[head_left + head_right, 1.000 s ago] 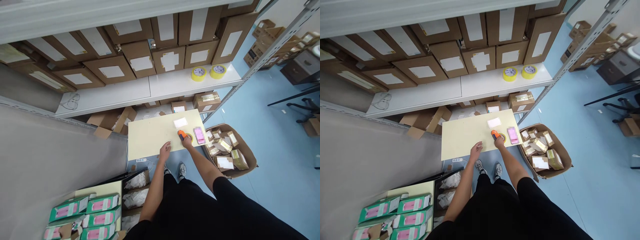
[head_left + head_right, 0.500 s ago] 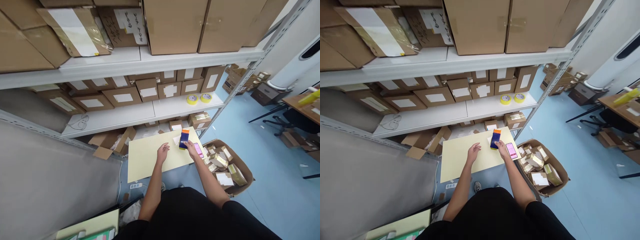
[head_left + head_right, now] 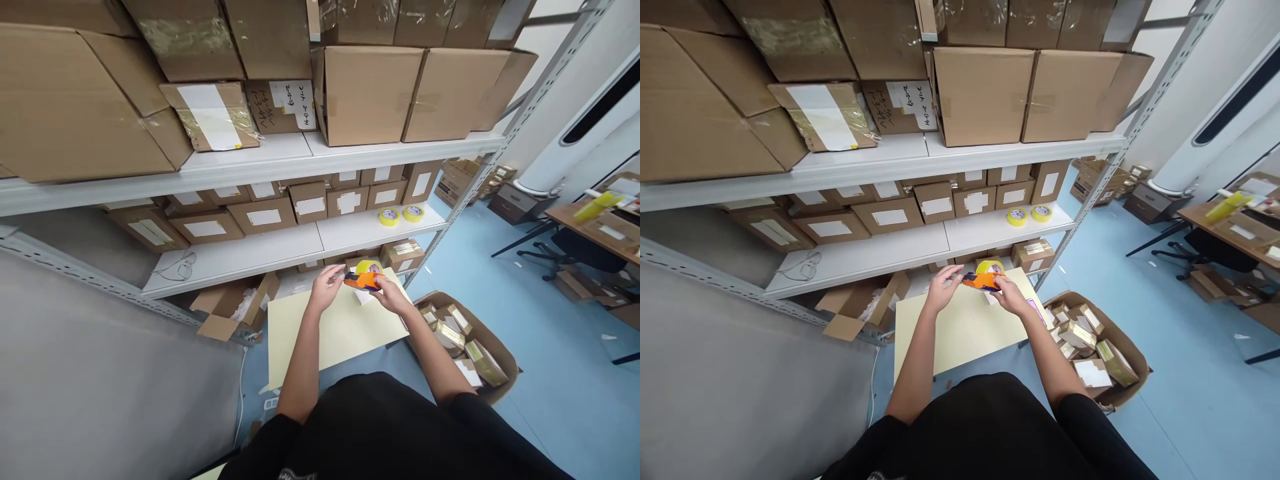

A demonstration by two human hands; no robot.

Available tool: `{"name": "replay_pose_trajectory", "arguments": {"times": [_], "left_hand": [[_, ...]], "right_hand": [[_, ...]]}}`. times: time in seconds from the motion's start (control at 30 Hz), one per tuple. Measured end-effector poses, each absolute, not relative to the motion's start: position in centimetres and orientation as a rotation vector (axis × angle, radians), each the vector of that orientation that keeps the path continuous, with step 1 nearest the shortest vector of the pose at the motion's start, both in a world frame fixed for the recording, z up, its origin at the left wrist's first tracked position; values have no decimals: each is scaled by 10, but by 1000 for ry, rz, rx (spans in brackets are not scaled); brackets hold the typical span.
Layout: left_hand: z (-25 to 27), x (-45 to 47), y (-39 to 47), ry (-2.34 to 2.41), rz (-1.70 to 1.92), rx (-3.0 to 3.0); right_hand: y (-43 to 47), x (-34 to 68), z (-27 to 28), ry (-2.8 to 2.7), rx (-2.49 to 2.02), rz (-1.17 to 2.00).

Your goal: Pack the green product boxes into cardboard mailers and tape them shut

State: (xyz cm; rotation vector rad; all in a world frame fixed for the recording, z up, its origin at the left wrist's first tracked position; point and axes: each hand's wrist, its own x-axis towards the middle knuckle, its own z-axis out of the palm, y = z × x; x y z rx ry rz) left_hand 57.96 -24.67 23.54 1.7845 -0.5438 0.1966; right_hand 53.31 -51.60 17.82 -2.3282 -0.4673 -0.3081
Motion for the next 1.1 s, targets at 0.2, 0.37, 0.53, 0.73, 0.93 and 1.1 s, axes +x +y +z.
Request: {"name": "replay_pose_trajectory", "arguments": {"times": [0.2,0.37,0.53,0.73,0.93,1.1], "left_hand": [[256,587,-230,-736,129,1871],[245,591,-227,-620,90,1782],[227,592,-227,-447,-41,1587],[227,592,-224,-392,-54,1661],[248,580,-240,-460,254,1792],[265,578,-268,-483,519,1898]], "right_hand": [[-506,533,200,-665,-2452,-366],[-490,528,204,-668,-2486,-418],[-480,522,203,-540,-2489,-429],[-482,517,200,-534,-2456,-456],[-499,529,190,-436,-2390,-586],[-525,550,200,-500,-2402,-529]]}}
